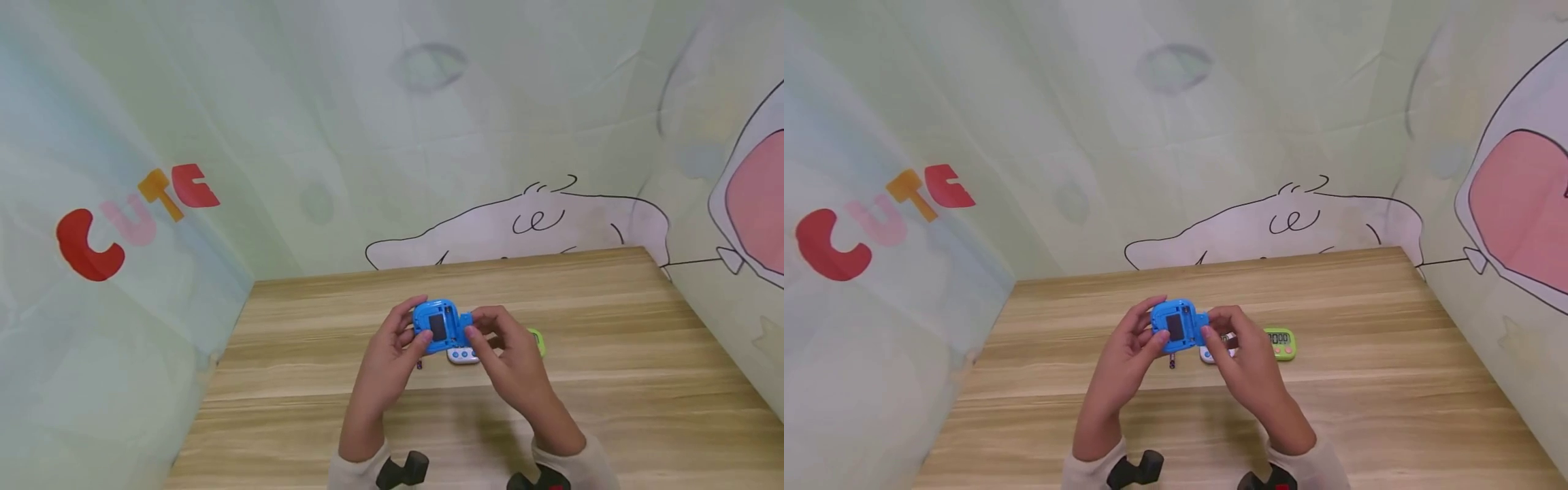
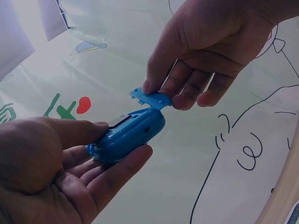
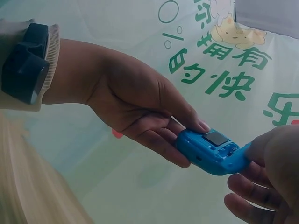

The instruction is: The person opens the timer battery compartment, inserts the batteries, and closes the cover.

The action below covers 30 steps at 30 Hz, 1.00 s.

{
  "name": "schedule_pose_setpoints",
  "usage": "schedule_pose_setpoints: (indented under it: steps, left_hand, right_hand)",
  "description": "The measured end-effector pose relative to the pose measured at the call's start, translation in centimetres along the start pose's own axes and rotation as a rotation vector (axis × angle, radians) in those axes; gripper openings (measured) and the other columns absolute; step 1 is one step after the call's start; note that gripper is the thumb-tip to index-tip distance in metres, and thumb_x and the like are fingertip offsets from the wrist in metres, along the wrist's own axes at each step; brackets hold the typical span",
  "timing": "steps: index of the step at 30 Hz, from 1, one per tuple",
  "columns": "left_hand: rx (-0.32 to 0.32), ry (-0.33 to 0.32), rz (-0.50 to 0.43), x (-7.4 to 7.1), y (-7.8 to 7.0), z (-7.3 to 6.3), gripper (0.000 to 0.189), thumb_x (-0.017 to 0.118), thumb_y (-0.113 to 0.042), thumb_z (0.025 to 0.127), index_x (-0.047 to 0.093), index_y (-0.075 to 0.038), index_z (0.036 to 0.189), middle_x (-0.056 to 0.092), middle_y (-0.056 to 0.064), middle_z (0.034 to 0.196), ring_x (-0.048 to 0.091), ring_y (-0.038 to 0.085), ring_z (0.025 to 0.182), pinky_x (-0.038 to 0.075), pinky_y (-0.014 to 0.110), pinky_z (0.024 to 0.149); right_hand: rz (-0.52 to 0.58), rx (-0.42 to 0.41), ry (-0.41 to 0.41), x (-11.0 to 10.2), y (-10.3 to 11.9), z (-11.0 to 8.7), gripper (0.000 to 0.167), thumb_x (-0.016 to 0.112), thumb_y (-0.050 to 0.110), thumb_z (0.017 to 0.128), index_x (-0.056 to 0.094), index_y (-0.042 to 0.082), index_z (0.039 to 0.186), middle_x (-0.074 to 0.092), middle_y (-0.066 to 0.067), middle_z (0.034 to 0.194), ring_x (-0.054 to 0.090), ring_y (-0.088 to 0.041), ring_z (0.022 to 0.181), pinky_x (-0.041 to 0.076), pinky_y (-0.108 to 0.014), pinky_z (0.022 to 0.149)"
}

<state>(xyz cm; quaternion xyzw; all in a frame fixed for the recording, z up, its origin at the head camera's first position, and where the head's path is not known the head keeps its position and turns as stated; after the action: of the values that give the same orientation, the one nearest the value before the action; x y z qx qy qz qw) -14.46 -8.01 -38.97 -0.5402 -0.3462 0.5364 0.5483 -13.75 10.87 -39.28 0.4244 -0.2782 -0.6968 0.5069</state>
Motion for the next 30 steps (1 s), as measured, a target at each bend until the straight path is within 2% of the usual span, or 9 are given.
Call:
schedule_pose_setpoints:
  steps: [6, 10, 13, 18, 21, 25, 30]
  left_hand:
    - [-0.026, -0.032, -0.014, -0.9, 0.2, 0.1, 0.048, 0.063, -0.027, 0.096, 0.046, -0.031, 0.141, 0.056, 0.009, 0.135, 0.062, 0.025, 0.113, 0.057, 0.035, 0.083]
    - [-0.017, -0.056, -0.029, -1.5, 0.1, 0.0, 0.048, 0.063, -0.024, 0.097, 0.045, -0.029, 0.141, 0.055, 0.011, 0.136, 0.062, 0.027, 0.113, 0.057, 0.036, 0.082]
    - [0.001, -0.070, -0.046, -1.8, 0.0, -0.1, 0.048, 0.062, -0.022, 0.097, 0.045, -0.029, 0.142, 0.055, 0.010, 0.136, 0.062, 0.027, 0.113, 0.057, 0.034, 0.082]
    - [0.030, -0.078, -0.073, -2.2, -0.1, -0.3, 0.049, 0.061, -0.017, 0.097, 0.045, -0.025, 0.142, 0.056, 0.012, 0.134, 0.062, 0.028, 0.113, 0.057, 0.034, 0.082]
    - [0.032, -0.080, -0.083, -2.3, -0.1, -0.3, 0.048, 0.061, -0.016, 0.097, 0.045, -0.025, 0.142, 0.056, 0.013, 0.134, 0.062, 0.029, 0.113, 0.057, 0.035, 0.082]
    - [0.034, -0.081, -0.081, -2.3, -0.1, -0.4, 0.048, 0.061, -0.016, 0.097, 0.045, -0.026, 0.142, 0.056, 0.012, 0.135, 0.061, 0.029, 0.113, 0.057, 0.035, 0.082]
    - [0.025, -0.081, -0.076, -2.3, -0.2, -0.5, 0.048, 0.061, -0.016, 0.098, 0.045, -0.027, 0.142, 0.055, 0.011, 0.136, 0.061, 0.029, 0.114, 0.057, 0.034, 0.082]
  right_hand:
    - [0.032, 0.024, 0.025, 0.2, -0.2, 0.0, 0.017, 0.068, 0.013, 0.092, 0.060, 0.013, 0.107, 0.067, 0.006, 0.099, 0.066, -0.012, 0.089, 0.059, -0.031, 0.073]
    - [0.041, 0.056, 0.067, 0.5, -0.4, 0.1, 0.020, 0.069, 0.016, 0.092, 0.059, 0.014, 0.109, 0.068, 0.006, 0.097, 0.066, -0.011, 0.088, 0.059, -0.031, 0.075]
    - [-0.005, 0.091, 0.150, 1.2, -1.2, 0.3, 0.024, 0.069, 0.015, 0.092, 0.059, 0.014, 0.113, 0.068, 0.006, 0.094, 0.066, -0.009, 0.085, 0.058, -0.028, 0.075]
    - [-0.137, 0.174, 0.361, 3.4, -3.4, 0.2, 0.027, 0.070, 0.010, 0.090, 0.060, 0.012, 0.114, 0.065, 0.005, 0.092, 0.065, -0.007, 0.081, 0.057, -0.025, 0.071]
    - [-0.187, 0.174, 0.461, 4.8, -4.5, -0.1, 0.023, 0.070, 0.007, 0.089, 0.061, 0.010, 0.110, 0.063, 0.005, 0.089, 0.064, -0.008, 0.080, 0.056, -0.023, 0.068]
    - [-0.192, 0.149, 0.533, 6.3, -6.2, -0.5, 0.020, 0.069, 0.005, 0.088, 0.061, 0.009, 0.106, 0.061, 0.005, 0.086, 0.061, -0.010, 0.080, 0.053, -0.023, 0.065]
    - [-0.168, 0.179, 0.615, 7.8, -8.4, -1.2, 0.019, 0.069, 0.002, 0.088, 0.060, 0.007, 0.104, 0.063, 0.004, 0.084, 0.058, -0.010, 0.075, 0.051, -0.025, 0.063]
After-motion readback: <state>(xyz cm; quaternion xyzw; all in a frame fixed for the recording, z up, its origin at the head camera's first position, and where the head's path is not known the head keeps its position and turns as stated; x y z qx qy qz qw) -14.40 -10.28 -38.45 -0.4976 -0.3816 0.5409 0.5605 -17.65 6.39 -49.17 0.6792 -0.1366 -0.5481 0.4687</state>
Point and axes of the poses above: each hand's wrist, its own z-axis towards the middle knuckle, its own x-axis out of the palm, y = z × x, the point moved 4 cm from there along z, towards the middle knuckle
